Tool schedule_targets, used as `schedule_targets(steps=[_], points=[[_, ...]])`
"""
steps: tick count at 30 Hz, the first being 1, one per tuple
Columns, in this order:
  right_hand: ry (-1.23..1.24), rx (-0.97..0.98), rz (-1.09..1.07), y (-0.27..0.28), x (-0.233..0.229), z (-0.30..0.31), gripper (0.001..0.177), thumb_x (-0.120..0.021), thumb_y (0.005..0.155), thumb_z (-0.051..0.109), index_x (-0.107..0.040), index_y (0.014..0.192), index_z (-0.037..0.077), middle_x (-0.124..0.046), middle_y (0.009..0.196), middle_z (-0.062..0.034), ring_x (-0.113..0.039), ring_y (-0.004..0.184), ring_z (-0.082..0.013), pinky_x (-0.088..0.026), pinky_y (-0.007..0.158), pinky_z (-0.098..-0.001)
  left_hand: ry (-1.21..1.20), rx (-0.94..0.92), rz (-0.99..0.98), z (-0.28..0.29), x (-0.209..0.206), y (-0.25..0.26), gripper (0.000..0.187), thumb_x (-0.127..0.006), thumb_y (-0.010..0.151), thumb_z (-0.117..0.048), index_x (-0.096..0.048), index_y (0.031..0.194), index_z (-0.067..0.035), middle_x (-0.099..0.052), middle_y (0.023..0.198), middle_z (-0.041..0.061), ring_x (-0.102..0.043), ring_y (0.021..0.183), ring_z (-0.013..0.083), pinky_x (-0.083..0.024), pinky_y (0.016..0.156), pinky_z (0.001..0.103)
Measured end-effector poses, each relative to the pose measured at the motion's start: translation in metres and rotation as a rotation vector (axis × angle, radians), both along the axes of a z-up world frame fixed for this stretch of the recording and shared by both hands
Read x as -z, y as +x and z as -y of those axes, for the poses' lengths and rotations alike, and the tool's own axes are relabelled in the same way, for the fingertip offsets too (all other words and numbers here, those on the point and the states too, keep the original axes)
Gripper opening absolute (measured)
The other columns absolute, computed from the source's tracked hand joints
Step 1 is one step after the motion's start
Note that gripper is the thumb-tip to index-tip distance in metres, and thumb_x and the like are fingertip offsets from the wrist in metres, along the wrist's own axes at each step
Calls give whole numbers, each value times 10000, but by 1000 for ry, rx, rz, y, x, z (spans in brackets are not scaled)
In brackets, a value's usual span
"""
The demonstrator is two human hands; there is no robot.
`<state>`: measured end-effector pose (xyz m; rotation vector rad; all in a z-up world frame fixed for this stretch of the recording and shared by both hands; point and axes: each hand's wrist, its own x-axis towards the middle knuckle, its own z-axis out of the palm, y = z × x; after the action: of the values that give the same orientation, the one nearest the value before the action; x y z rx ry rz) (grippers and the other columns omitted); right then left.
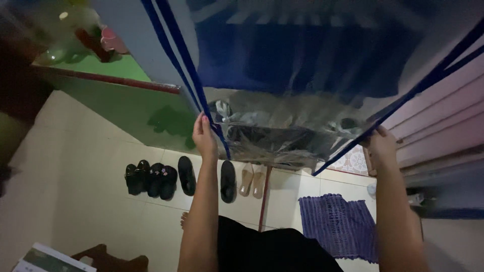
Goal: Organizing various pairs of shoes by placing them into the slots of a hanging shoe rack.
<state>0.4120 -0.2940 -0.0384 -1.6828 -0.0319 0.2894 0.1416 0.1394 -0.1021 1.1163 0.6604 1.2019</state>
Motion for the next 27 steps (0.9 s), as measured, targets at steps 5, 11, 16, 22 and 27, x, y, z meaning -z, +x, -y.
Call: schedule_targets(steps=[5, 11, 16, 22, 27], points=[[135, -67, 0, 7, 12, -16, 330, -416, 1086, 62, -603, 1337, -46, -698, 1185, -129, -709, 971, -234, -610, 860, -370, 203, -206, -187, 10, -60, -6, 568, -698, 1029, -301, -505, 1451, 27, -584, 1335, 190, -584, 1193, 271, -470, 997, 371], [131, -102, -36, 3, 19, -37, 311, -429, 1065, 50, -608, 1311, -17, -701, 1125, -111, -709, 904, -249, -621, 827, -382, 295, -227, -339, -7, -62, -9, 690, -746, 981, -294, -442, 1523, 4, -534, 1408, 245, -523, 1220, 363, -438, 1008, 461], [104, -74, -14, -2, 14, -41, 268, -485, 1102, 120, -625, 1301, 8, -683, 1082, -93, -685, 871, -232, -606, 820, -380, 305, -112, -247, -18, -39, -9, 558, -724, 1008, -338, -570, 1475, -72, -668, 1371, 156, -642, 1226, 266, -500, 1053, 405], [-50, -51, -25, -3, 26, -33, 278, -475, 1111, 165, -633, 1288, 19, -694, 1048, -89, -679, 850, -238, -589, 760, -374, 328, -277, -499, 16, -49, -16, 670, -722, 991, -351, -441, 1530, -69, -450, 1506, 247, -433, 1383, 398, -360, 1112, 514], [-17, -155, 152, -48, 21, -40, 471, -374, 1084, 236, -376, 1530, 85, -630, 1188, -114, -656, 860, -244, -575, 674, -351, 725, -311, -578, 101, -47, -13, 619, -700, 936, -184, -436, 1483, -66, -440, 1525, 227, -403, 1443, 437, -302, 1212, 555]])
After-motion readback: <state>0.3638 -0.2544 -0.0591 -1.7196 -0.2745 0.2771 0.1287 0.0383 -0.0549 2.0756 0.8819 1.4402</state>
